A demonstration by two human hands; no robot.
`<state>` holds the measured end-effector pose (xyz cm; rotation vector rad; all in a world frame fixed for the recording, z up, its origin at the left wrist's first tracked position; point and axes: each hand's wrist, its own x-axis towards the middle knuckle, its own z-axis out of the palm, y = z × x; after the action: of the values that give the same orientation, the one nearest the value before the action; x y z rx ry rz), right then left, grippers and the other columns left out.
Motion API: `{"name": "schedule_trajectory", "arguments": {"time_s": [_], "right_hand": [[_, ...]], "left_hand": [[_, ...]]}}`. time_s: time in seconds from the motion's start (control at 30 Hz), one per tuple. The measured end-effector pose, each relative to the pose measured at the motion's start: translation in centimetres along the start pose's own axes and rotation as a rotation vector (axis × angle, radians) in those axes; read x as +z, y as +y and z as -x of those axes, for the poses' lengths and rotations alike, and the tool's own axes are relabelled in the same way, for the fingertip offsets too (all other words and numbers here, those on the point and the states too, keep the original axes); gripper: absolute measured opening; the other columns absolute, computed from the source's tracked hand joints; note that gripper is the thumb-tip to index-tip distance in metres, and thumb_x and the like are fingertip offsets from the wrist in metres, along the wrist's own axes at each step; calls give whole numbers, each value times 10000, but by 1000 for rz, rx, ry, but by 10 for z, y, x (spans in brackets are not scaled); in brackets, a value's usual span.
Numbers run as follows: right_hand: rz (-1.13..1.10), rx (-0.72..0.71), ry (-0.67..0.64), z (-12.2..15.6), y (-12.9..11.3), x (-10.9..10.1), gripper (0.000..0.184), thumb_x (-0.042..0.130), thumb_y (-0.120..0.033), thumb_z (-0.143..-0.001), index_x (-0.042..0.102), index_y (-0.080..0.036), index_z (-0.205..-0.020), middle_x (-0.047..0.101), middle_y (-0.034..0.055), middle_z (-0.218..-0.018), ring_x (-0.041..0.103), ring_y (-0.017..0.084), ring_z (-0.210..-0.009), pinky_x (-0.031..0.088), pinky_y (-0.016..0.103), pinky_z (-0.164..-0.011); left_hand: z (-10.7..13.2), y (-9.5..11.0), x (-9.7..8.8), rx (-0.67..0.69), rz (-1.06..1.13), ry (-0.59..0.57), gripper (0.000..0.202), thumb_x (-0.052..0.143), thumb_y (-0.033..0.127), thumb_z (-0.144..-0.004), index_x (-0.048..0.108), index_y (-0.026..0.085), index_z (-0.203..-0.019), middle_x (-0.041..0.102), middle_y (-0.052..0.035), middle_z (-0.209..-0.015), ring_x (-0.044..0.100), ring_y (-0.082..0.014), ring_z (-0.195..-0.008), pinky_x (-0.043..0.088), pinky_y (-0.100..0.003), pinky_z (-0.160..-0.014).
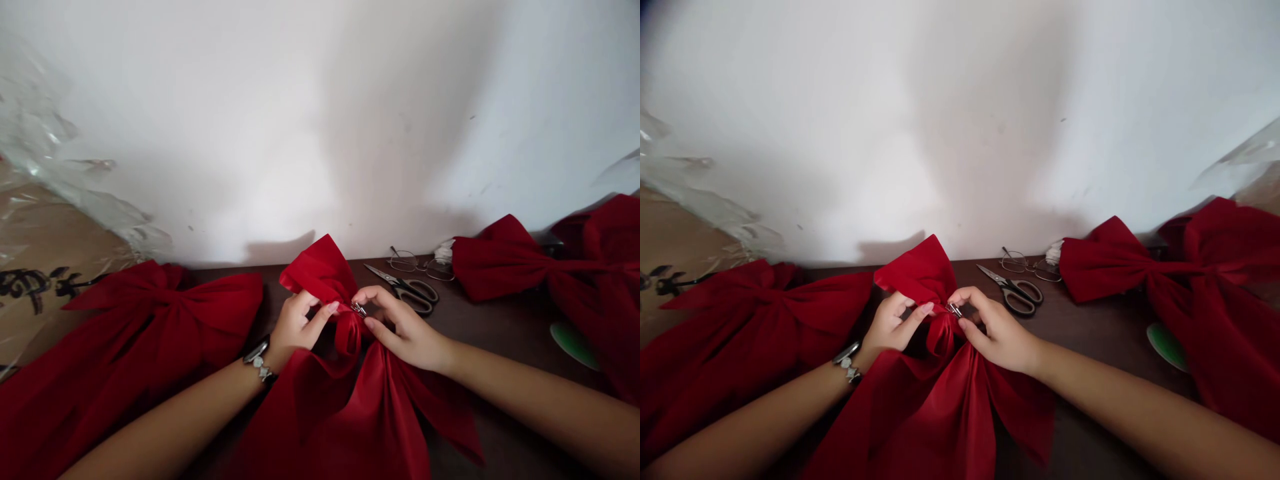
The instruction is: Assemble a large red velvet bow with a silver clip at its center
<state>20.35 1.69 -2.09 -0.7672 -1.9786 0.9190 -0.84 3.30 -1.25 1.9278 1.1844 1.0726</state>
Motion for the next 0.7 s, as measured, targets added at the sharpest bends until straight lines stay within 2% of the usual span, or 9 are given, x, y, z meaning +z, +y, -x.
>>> {"name": "schedule_trajectory", "arguments": {"time_s": [0.13, 0.33, 0.43, 0.7], "right_hand": [[-30, 12, -48, -1, -1, -3, 229, 430, -196, -921, 435, -209, -1149, 522, 86, -1069, 566, 157, -925, 525, 242, -720], [-107, 38, -97, -2, -2, -6, 287, 490, -254, -910, 449, -220, -1193, 517, 73, -1098, 549, 80, -671, 502, 203, -592], [-118, 26, -104, -2, -1, -7, 346, 515, -251, -896, 456, -237, -1236, 523, 84, -1165, 542, 78, -653, 496, 201, -563], [-222, 61, -106, -3, -1, -7, 302, 518, -261, -897, 502, -239, -1197, 529, 67, -1129, 534, 79, -670, 490, 197, -574]], "left_hand": [[-3, 1, -1, -2, 109, -23, 188, 583, 333, -841, 601, 146, -838, 700, -61, -825, 651, -151, -768, 502, -230, -719], [-4, -2, 1, -39, 182, -12, 187, 613, 329, -821, 602, 143, -842, 698, -55, -809, 648, -143, -750, 502, -221, -711], [-4, -3, 1, -54, 192, -4, 191, 619, 332, -815, 596, 143, -837, 695, -52, -800, 643, -140, -736, 499, -219, -699], [-4, -2, 0, -57, 200, 5, 214, 626, 348, -802, 607, 139, -847, 708, -62, -816, 653, -149, -744, 508, -230, -704]]}}
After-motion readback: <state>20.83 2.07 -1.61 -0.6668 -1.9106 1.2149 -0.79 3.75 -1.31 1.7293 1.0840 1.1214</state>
